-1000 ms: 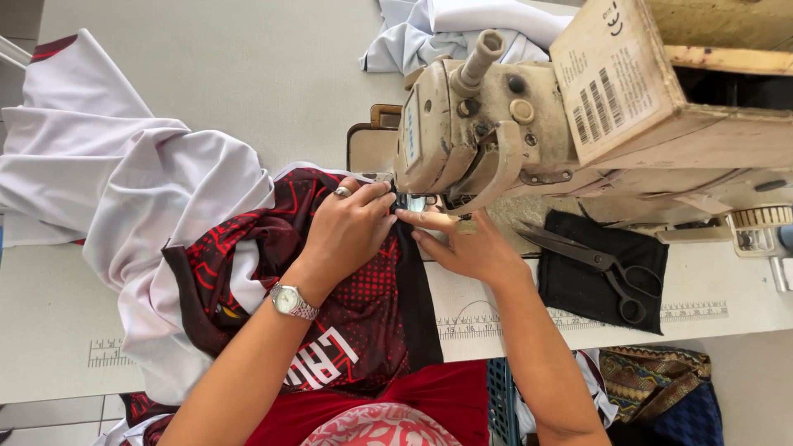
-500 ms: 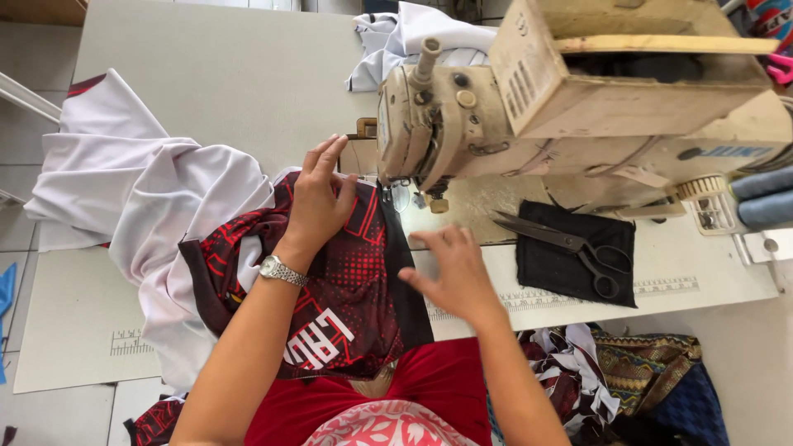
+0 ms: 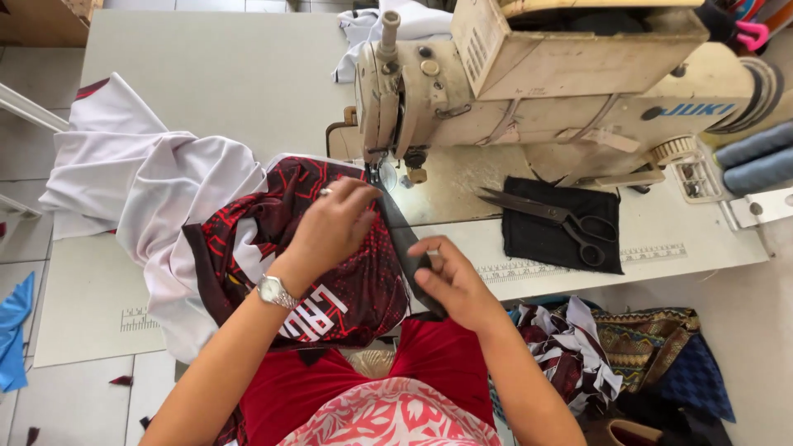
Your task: Sewing a black trim onto a patterned fabric piece using an industrial sewing machine
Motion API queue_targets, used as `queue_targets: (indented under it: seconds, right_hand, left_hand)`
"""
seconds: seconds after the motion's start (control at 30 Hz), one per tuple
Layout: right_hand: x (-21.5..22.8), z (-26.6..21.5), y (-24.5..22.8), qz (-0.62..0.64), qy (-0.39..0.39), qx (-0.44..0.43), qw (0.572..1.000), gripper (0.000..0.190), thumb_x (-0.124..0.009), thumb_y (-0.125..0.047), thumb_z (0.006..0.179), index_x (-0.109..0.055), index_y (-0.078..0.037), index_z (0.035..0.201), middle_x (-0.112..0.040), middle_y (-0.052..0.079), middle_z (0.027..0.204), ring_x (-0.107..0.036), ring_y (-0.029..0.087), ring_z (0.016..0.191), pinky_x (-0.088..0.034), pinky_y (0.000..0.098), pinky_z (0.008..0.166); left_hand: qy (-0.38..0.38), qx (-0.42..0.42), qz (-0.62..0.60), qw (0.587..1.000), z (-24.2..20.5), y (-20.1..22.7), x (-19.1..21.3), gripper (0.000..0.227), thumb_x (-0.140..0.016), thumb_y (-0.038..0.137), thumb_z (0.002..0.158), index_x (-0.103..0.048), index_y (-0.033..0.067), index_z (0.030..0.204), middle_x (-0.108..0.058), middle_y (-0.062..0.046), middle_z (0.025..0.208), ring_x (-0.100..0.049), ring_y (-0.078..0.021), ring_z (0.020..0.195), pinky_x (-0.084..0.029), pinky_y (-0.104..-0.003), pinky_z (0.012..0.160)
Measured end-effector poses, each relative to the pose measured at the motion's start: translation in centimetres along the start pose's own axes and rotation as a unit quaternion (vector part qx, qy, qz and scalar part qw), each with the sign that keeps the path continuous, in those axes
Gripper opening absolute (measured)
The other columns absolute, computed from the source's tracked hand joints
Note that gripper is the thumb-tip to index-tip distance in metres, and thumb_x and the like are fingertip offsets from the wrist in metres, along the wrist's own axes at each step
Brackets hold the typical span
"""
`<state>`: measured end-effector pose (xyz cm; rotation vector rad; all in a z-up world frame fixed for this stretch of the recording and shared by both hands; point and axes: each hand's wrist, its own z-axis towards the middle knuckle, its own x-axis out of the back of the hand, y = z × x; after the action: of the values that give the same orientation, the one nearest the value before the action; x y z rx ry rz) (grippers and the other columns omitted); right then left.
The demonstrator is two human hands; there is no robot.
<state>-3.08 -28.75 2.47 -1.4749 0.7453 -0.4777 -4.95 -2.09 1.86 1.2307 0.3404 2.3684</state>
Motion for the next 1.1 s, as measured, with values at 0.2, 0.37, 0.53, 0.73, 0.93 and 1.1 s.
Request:
queue_targets:
  seconds: [0.2, 0.37, 0.53, 0.73, 0.93, 1.1]
  right_hand:
    - [-6.0, -4.0, -8.3, -0.366, -0.199, 0.214, 0.884, 0.012, -0.058, -0.017, 0.102, -0.065, -0.010, 0.107, -0.074, 0.004, 0.097, -0.066, 0.027, 0.082, -0.049, 0.0404, 0.078]
    - [-5.4, -4.6, -8.8, -0.356, -0.256, 0.209, 0.874, 0.025, -0.051, -0.016, 0.105, -0.061, -0.006, 0.126, -0.074, 0.006, 0.118, -0.072, 0.027, 0.093, -0.052, 0.0426, 0.081]
    - [-0.7, -0.8, -4.1, -0.552, -0.085, 0.154, 0.815, 0.048, -0.053, -0.033, 0.101, -0.053, -0.012, 0.144, -0.061, 0.012, 0.124, -0.064, 0.030, 0.103, -0.046, 0.0441, 0.088]
    - [1.3, 1.2, -1.2, -0.654, -0.023, 0.267, 0.708, 0.030, -0.058, -0.044, 0.099, -0.069, -0.024, 0.118, -0.056, 0.004, 0.120, -0.052, 0.028, 0.106, -0.040, 0.0401, 0.081]
    - [1.2, 1.2, -0.9, -0.653, -0.038, 0.295, 0.697, 0.025, -0.056, -0.045, 0.099, -0.073, -0.027, 0.105, -0.056, 0.003, 0.118, -0.050, 0.026, 0.114, -0.040, 0.0409, 0.089]
    - [1.1, 2.3, -0.9, -0.655, -0.040, 0.298, 0.693, 0.024, -0.055, -0.041, 0.101, -0.073, -0.028, 0.108, -0.054, 0.003, 0.115, -0.050, 0.028, 0.114, -0.041, 0.0416, 0.090]
  left_hand:
    - [0.024, -0.220, 0.009, 0.975, -0.3, 2.4, 1.7, 0.013, -0.050, -0.007, 0.102, -0.062, -0.0025, 0.105, -0.064, -0.016, 0.109, -0.067, -0.0342, 0.117, -0.059, -0.043, 0.100]
    - [0.044, -0.240, 0.019, 0.970, -0.5, 2.0, 1.5, 0.014, -0.052, -0.004, 0.103, -0.065, -0.0020, 0.099, -0.067, -0.013, 0.103, -0.073, -0.0308, 0.107, -0.064, -0.040, 0.091]
    - [0.080, -0.227, 0.038, 0.970, -0.6, 1.7, 0.2, 0.019, -0.051, 0.006, 0.104, -0.067, 0.0048, 0.094, -0.069, -0.009, 0.097, -0.074, -0.0272, 0.097, -0.062, -0.036, 0.085]
    - [0.064, -0.217, 0.047, 0.973, -1.0, 2.3, -1.1, 0.021, -0.052, 0.015, 0.105, -0.068, 0.0102, 0.093, -0.068, -0.008, 0.091, -0.074, -0.0283, 0.096, -0.060, -0.035, 0.088]
    - [-0.007, -0.161, 0.069, 0.985, -4.1, 4.0, -2.7, 0.017, -0.054, 0.018, 0.097, -0.065, 0.0058, 0.104, -0.062, -0.014, 0.100, -0.068, -0.0363, 0.112, -0.054, -0.042, 0.098]
    - [-0.022, -0.143, 0.057, 0.988, -4.2, 2.7, -2.0, 0.027, -0.056, 0.023, 0.091, -0.065, 0.0069, 0.112, -0.060, -0.014, 0.112, -0.063, -0.0373, 0.125, -0.047, -0.047, 0.109]
